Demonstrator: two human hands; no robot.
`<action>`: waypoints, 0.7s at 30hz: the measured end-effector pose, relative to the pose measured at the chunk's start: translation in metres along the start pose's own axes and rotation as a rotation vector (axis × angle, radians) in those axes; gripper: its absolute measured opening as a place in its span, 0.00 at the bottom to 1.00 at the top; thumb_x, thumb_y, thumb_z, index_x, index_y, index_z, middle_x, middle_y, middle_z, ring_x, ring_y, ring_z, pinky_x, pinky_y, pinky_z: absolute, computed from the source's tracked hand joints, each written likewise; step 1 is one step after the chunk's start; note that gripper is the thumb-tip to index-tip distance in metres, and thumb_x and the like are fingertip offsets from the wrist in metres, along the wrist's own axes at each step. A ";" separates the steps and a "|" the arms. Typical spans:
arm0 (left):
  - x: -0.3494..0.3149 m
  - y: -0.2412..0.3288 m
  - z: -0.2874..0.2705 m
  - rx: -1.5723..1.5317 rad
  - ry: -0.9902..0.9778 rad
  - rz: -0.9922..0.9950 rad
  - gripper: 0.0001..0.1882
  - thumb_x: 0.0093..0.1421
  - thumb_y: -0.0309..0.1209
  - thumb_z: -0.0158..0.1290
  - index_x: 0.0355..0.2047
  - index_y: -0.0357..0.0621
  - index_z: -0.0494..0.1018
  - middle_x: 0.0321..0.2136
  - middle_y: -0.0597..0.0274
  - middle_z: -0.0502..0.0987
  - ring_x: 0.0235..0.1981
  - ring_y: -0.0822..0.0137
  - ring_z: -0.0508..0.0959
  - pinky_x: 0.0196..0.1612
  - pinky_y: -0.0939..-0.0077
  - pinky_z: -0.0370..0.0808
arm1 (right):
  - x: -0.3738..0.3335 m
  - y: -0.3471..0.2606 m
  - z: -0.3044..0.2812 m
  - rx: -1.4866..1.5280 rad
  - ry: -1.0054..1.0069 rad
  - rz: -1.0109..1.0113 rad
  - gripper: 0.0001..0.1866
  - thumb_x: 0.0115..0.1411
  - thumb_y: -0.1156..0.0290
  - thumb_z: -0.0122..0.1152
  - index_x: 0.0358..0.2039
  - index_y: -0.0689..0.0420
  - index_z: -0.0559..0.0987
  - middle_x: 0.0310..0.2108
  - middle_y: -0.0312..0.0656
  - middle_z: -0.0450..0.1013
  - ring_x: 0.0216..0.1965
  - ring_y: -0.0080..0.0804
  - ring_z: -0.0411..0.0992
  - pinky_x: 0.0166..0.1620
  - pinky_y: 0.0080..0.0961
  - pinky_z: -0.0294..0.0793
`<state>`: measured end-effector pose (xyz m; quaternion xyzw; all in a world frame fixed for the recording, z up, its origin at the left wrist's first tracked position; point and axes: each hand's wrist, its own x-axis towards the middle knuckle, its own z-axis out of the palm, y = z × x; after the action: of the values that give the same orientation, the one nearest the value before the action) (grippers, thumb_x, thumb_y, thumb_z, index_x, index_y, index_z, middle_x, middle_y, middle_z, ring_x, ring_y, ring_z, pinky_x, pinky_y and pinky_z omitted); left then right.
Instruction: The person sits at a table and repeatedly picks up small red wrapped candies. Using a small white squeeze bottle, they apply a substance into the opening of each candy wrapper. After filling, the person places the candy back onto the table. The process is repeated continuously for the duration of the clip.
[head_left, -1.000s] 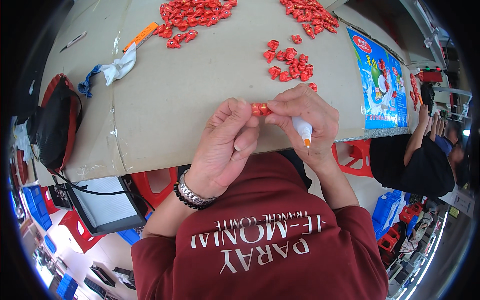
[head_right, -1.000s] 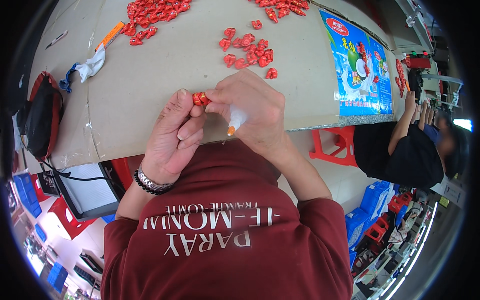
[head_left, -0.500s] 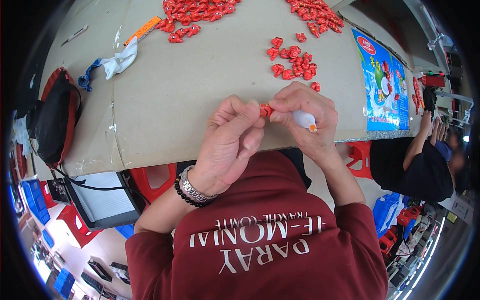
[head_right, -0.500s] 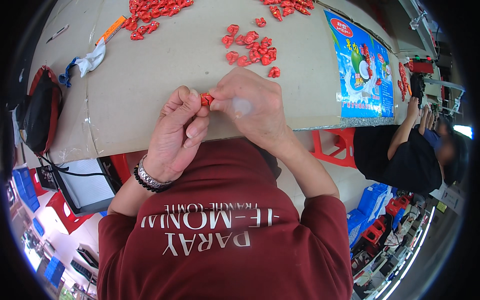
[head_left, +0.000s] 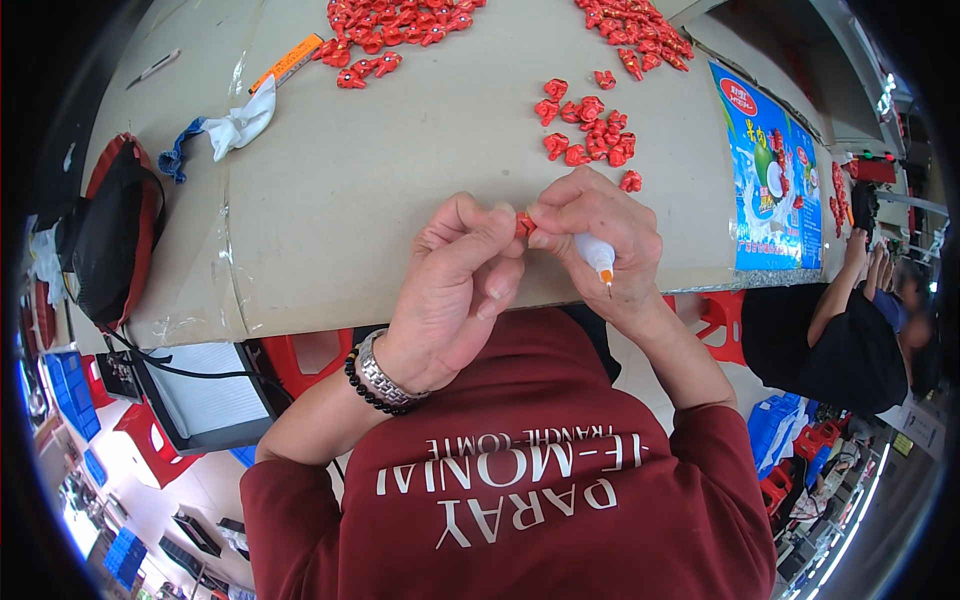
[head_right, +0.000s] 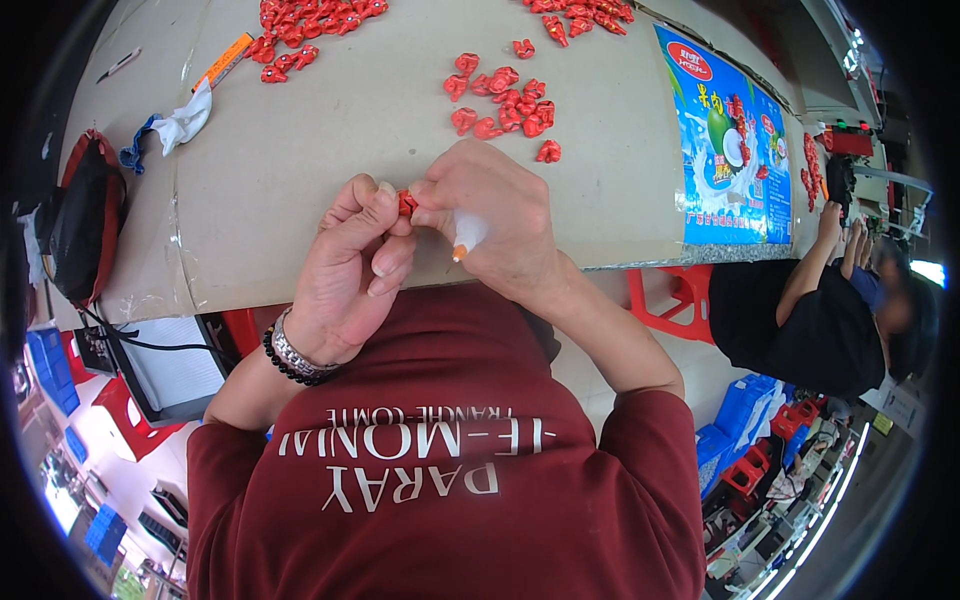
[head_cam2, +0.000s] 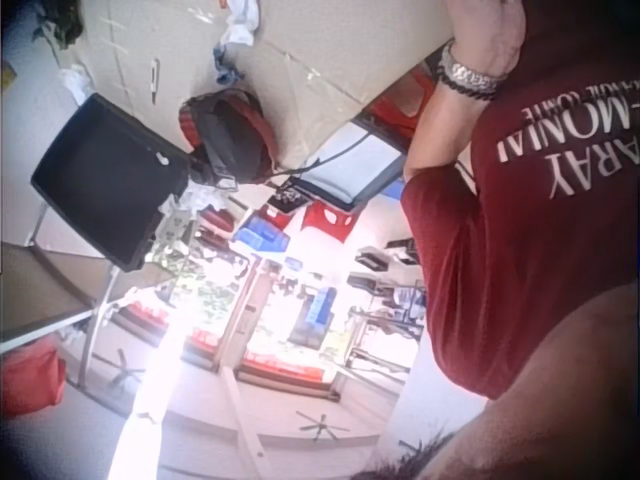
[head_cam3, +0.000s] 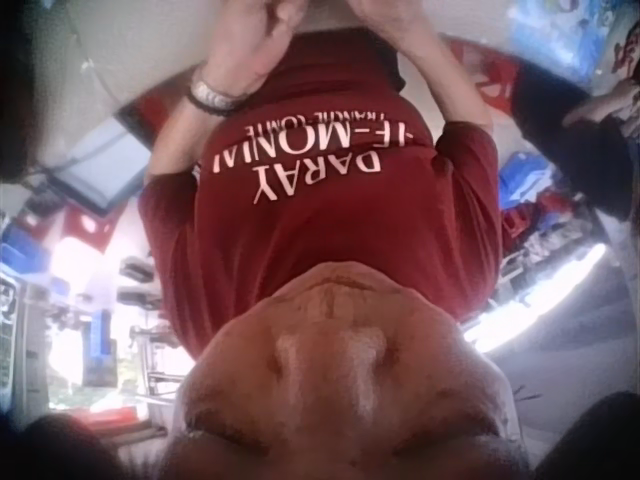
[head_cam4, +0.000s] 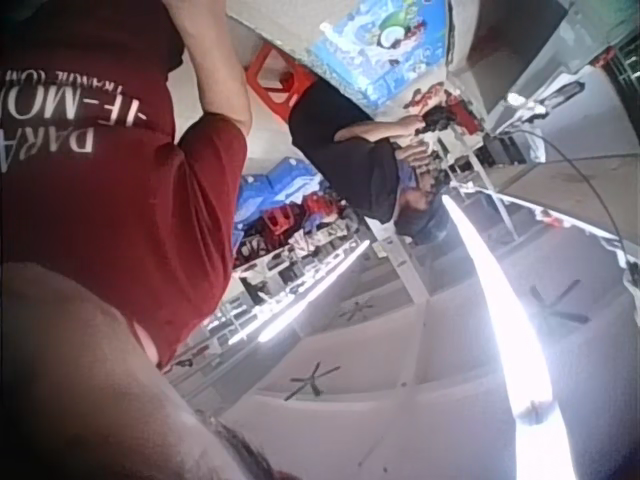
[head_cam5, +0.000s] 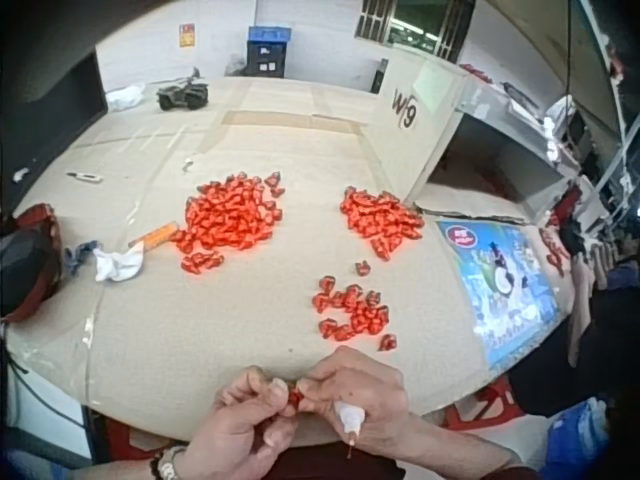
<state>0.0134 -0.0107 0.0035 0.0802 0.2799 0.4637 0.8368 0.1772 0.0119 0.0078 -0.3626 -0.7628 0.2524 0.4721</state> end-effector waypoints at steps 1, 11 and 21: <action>0.000 0.000 0.001 0.002 0.008 0.002 0.10 0.64 0.29 0.49 0.24 0.49 0.64 0.22 0.65 0.72 0.15 0.79 0.65 0.14 0.86 0.57 | 0.000 0.001 0.000 0.001 0.003 -0.003 0.12 0.40 0.83 0.69 0.25 0.62 0.75 0.24 0.42 0.71 0.24 0.34 0.69 0.24 0.25 0.69; 0.001 -0.002 0.003 0.021 0.035 0.025 0.09 0.64 0.29 0.50 0.25 0.50 0.64 0.21 0.65 0.71 0.15 0.79 0.65 0.13 0.86 0.56 | -0.003 0.007 0.000 0.013 -0.014 -0.014 0.10 0.45 0.82 0.68 0.28 0.60 0.76 0.25 0.42 0.73 0.26 0.30 0.70 0.26 0.23 0.70; 0.002 0.004 0.006 0.086 0.036 0.010 0.09 0.64 0.31 0.50 0.26 0.48 0.65 0.24 0.64 0.73 0.14 0.78 0.65 0.13 0.87 0.57 | -0.002 0.008 -0.006 0.002 0.000 -0.050 0.10 0.46 0.80 0.69 0.30 0.61 0.77 0.25 0.42 0.73 0.26 0.31 0.71 0.27 0.23 0.70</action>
<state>0.0144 -0.0057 0.0090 0.1088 0.3141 0.4567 0.8252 0.1854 0.0157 0.0036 -0.3431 -0.7715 0.2412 0.4784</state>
